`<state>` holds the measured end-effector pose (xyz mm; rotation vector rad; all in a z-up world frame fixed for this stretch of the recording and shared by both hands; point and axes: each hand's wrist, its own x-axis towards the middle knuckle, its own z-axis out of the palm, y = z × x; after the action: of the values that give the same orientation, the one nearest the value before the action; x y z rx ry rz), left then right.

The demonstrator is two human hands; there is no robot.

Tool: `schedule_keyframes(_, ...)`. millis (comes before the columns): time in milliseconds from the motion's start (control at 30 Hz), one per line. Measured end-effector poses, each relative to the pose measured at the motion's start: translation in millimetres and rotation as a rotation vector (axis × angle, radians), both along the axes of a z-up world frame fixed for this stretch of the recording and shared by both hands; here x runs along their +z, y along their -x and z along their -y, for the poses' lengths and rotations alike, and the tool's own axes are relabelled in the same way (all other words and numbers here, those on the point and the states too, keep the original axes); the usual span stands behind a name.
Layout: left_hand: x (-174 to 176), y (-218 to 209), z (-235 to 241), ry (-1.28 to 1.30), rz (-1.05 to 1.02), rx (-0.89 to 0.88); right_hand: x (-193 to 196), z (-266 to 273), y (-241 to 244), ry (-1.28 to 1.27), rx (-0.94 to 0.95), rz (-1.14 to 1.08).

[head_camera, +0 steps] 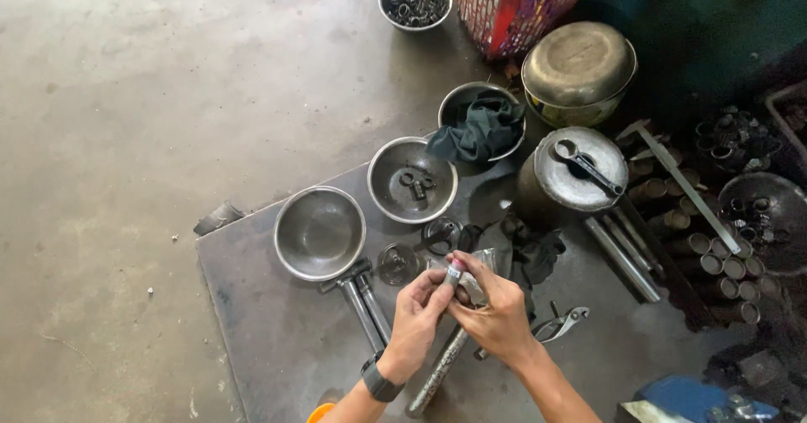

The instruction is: The recorder is cleaning and inspecting small motorcycle engine components using a cloth at a workbench.

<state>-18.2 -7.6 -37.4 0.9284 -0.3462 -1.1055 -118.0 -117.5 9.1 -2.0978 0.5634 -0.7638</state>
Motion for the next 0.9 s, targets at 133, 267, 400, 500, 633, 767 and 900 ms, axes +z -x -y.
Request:
schedule_keyframes(133,-0.3,-8.6,13.7,-0.011,-0.047,-0.04,-1.0,13.8,0.9,-0.096,0.003,0.0)
schedule_keyframes(267,0.4,-19.2,38.5,-0.117,0.335,-0.091,-7.3,52.5,22.0,-0.349,-0.09,0.079)
schedule_keyframes(400,-18.2,-30.3,56.1,0.028,1.302,-0.083,-26.7,90.8,67.9,-0.673,-0.249,0.322)
schedule_keyframes(500,-57.6,-28.3,72.5,0.099,1.776,-0.408,-58.4,87.3,83.8,-0.735,-0.342,0.267)
schedule_keyframes(633,-87.4,-31.2,72.0,-0.006,1.985,-0.443,-91.6,72.0,82.3,-0.776,-0.381,0.206)
schedule_keyframes(767,-96.7,-34.9,60.7,-0.063,1.997,-0.521,-109.1,57.9,71.3,-0.797,-0.37,0.184)
schedule_keyframes(900,-85.7,-38.1,51.0,-0.018,1.979,-0.403,-102.9,47.1,63.7,-0.764,-0.354,0.07)
